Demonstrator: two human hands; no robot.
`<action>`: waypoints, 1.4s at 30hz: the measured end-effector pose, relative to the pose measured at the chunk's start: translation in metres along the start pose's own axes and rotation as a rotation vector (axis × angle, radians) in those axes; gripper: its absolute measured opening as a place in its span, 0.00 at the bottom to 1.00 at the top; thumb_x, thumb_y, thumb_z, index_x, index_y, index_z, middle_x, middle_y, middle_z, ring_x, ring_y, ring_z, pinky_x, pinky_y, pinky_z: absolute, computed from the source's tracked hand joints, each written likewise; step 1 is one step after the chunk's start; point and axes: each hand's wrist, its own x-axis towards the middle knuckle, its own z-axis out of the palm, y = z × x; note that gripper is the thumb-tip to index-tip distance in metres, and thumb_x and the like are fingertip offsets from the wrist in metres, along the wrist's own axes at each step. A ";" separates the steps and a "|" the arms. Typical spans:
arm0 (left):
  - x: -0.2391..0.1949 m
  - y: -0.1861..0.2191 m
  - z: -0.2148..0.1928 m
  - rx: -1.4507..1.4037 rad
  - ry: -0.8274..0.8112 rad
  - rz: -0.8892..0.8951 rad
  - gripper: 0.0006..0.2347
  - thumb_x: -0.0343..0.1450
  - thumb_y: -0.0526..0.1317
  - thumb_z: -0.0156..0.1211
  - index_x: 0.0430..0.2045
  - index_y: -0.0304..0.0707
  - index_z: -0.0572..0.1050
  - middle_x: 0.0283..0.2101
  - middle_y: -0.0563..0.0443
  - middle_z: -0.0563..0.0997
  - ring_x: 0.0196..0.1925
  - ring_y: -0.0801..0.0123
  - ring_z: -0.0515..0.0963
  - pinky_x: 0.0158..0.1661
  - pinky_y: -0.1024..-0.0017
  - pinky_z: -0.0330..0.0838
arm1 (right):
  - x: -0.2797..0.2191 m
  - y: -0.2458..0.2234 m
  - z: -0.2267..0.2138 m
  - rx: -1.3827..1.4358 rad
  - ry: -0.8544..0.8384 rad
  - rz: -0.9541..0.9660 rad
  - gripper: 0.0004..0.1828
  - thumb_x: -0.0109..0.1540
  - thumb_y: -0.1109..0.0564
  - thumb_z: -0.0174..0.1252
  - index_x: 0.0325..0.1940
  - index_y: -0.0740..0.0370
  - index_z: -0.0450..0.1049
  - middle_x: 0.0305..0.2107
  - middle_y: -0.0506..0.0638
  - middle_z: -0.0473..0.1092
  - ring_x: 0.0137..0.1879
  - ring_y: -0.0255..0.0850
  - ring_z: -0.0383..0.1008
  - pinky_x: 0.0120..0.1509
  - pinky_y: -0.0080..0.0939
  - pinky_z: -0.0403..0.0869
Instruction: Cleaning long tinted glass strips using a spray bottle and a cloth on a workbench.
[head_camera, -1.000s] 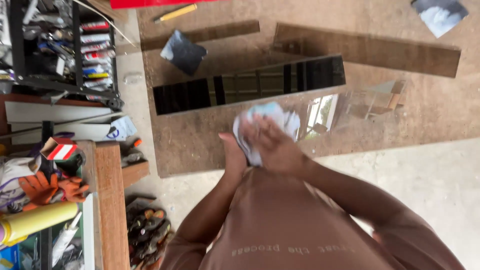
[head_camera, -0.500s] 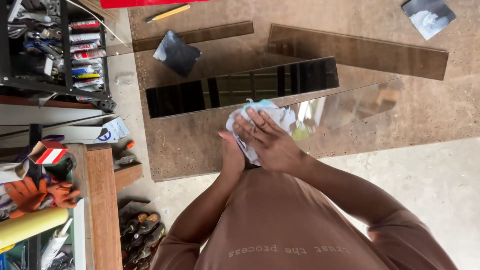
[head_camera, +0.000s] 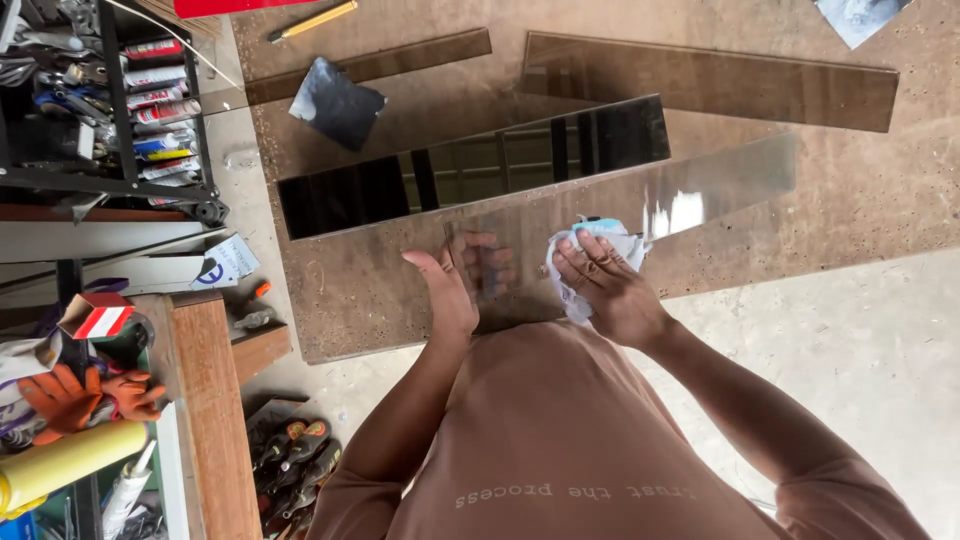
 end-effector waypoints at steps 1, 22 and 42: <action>-0.019 0.018 0.017 -0.007 0.029 -0.060 0.49 0.67 0.77 0.24 0.73 0.30 0.49 0.73 0.28 0.55 0.75 0.43 0.56 0.71 0.49 0.53 | -0.005 0.001 0.010 -0.043 -0.008 0.053 0.30 0.55 0.60 0.50 0.63 0.67 0.72 0.62 0.60 0.69 0.73 0.58 0.63 0.79 0.58 0.57; 0.011 -0.014 -0.022 0.378 -0.068 0.149 0.26 0.77 0.62 0.45 0.39 0.35 0.79 0.33 0.33 0.86 0.24 0.56 0.85 0.24 0.66 0.79 | -0.102 0.127 0.038 0.114 0.089 1.004 0.36 0.65 0.59 0.51 0.77 0.71 0.53 0.74 0.67 0.51 0.80 0.64 0.46 0.86 0.57 0.47; 0.000 -0.045 -0.062 0.423 0.051 0.159 0.27 0.79 0.60 0.41 0.37 0.32 0.78 0.27 0.34 0.83 0.22 0.53 0.84 0.22 0.63 0.80 | -0.097 0.089 0.128 0.121 0.209 0.132 0.19 0.60 0.46 0.54 0.44 0.58 0.85 0.57 0.57 0.75 0.63 0.46 0.75 0.66 0.41 0.71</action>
